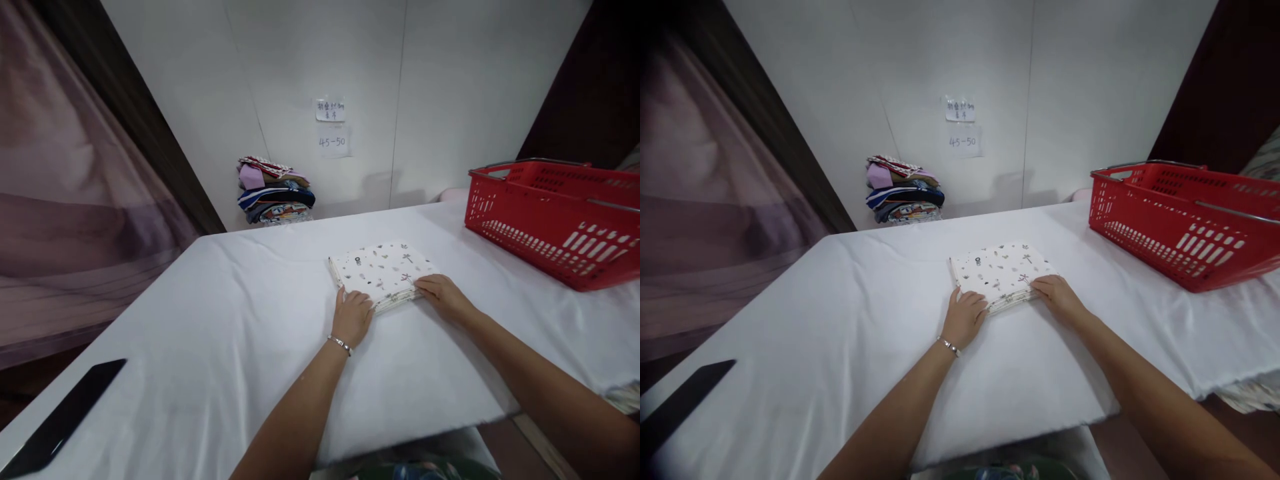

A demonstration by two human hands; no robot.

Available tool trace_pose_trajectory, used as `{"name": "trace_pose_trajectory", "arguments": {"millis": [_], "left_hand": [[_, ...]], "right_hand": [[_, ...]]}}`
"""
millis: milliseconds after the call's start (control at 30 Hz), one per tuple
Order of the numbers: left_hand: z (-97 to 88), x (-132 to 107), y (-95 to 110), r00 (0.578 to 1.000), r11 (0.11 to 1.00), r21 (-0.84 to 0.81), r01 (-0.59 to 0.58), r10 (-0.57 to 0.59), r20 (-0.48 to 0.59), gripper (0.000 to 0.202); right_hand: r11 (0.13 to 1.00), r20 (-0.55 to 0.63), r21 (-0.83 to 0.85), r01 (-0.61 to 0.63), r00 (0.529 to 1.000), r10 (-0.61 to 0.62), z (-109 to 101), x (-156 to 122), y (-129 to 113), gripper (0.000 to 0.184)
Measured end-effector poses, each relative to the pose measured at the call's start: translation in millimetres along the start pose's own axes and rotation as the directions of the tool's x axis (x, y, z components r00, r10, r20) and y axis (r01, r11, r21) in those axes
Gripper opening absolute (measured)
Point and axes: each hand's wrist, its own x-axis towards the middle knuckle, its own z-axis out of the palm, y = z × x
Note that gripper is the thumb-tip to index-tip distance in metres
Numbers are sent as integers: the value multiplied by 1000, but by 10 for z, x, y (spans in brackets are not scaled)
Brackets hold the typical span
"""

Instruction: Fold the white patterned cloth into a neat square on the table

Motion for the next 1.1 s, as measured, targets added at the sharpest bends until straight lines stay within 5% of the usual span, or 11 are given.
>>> {"name": "trace_pose_trajectory", "arguments": {"millis": [167, 267, 367, 467, 800, 1100], "left_hand": [[16, -7, 30, 999, 999, 37, -18, 20, -39, 17], [20, -9, 48, 999, 998, 65, -9, 13, -51, 16], [23, -1, 47, 998, 996, 89, -9, 14, -54, 15], [39, 9, 26, 998, 995, 94, -17, 23, -60, 15], [106, 21, -21, 998, 990, 141, -24, 33, -58, 10], [100, 34, -26, 998, 993, 115, -10, 17, -58, 8]], "right_hand": [[997, -37, 46, -65, 997, 67, -101, -30, 164, 30], [964, -114, 135, -229, 963, 244, -178, -78, 305, 29], [821, -125, 275, -500, 828, 546, -244, -125, 439, 31], [605, 39, 382, -699, 666, 745, -293, -128, 507, 36], [421, 368, 299, -857, 510, 777, -368, 188, 387, 42], [413, 354, 262, -872, 485, 800, -266, 108, 418, 34]]}}
